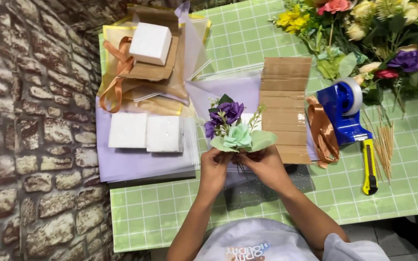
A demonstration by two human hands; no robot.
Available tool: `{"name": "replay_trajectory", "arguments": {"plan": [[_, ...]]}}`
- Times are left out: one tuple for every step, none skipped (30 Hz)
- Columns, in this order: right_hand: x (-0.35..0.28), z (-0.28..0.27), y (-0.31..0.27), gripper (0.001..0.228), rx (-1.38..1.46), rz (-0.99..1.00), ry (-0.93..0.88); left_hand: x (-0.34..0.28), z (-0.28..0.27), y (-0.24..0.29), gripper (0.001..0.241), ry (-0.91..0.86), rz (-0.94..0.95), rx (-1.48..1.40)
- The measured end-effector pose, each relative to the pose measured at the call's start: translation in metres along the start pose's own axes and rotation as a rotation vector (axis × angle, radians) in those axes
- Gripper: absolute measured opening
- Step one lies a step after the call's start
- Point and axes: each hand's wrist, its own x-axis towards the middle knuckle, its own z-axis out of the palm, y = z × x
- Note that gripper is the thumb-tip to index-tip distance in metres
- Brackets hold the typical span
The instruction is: The person inserts wooden skewers into a white foam block and then places a small teddy bear onto the skewers. They adjust the bear's position to secure it on the foam base.
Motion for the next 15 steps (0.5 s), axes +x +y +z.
{"name": "replay_trajectory", "arguments": {"plan": [[0.001,0.01,-0.008,0.044,-0.002,0.002,-0.007,-0.001,-0.005,0.006,0.013,0.008,-0.001,0.0],[0.002,0.018,-0.016,0.032,-0.023,-0.034,-0.042,-0.001,-0.008,0.013,0.012,0.031,0.009,-0.006],[0.003,0.026,-0.024,0.021,-0.045,-0.071,-0.072,-0.001,-0.011,0.019,0.013,0.05,0.019,-0.013],[0.003,0.03,-0.028,0.021,-0.046,-0.07,-0.074,-0.001,-0.015,0.02,0.013,0.053,0.018,-0.015],[0.003,0.034,-0.032,0.016,-0.058,-0.106,-0.065,-0.001,-0.017,0.021,0.012,0.056,0.048,0.052],[0.004,0.037,-0.037,0.013,-0.069,-0.142,-0.056,-0.001,-0.019,0.022,0.012,0.059,0.077,0.119],[0.006,0.036,-0.028,0.013,-0.07,-0.142,-0.055,-0.001,-0.019,0.027,0.012,0.059,0.076,0.118],[0.008,0.035,-0.019,0.03,-0.064,-0.017,-0.022,-0.001,-0.017,0.032,0.011,0.069,0.094,0.178],[0.01,0.033,-0.011,0.054,-0.056,0.108,0.013,-0.001,-0.016,0.037,0.011,0.079,0.111,0.24],[0.008,0.034,-0.016,0.054,-0.056,0.108,0.015,-0.001,-0.016,0.029,0.011,0.077,0.111,0.239],[0.006,0.035,-0.022,0.028,-0.118,-0.007,0.007,-0.001,-0.017,0.022,0.009,0.092,0.088,0.233],[0.004,0.036,-0.028,0.011,-0.18,-0.123,0.0,-0.001,-0.018,0.014,0.011,0.107,0.065,0.227],[0.005,0.035,-0.02,0.011,-0.18,-0.122,0.004,-0.001,-0.018,0.01,0.011,0.102,0.064,0.226],[0.006,0.034,-0.012,0.014,-0.151,-0.106,-0.001,-0.001,-0.019,0.007,0.011,0.118,0.057,0.204],[0.008,0.033,-0.004,0.019,-0.123,-0.091,-0.009,-0.002,-0.019,0.003,0.011,0.135,0.049,0.182]]}}
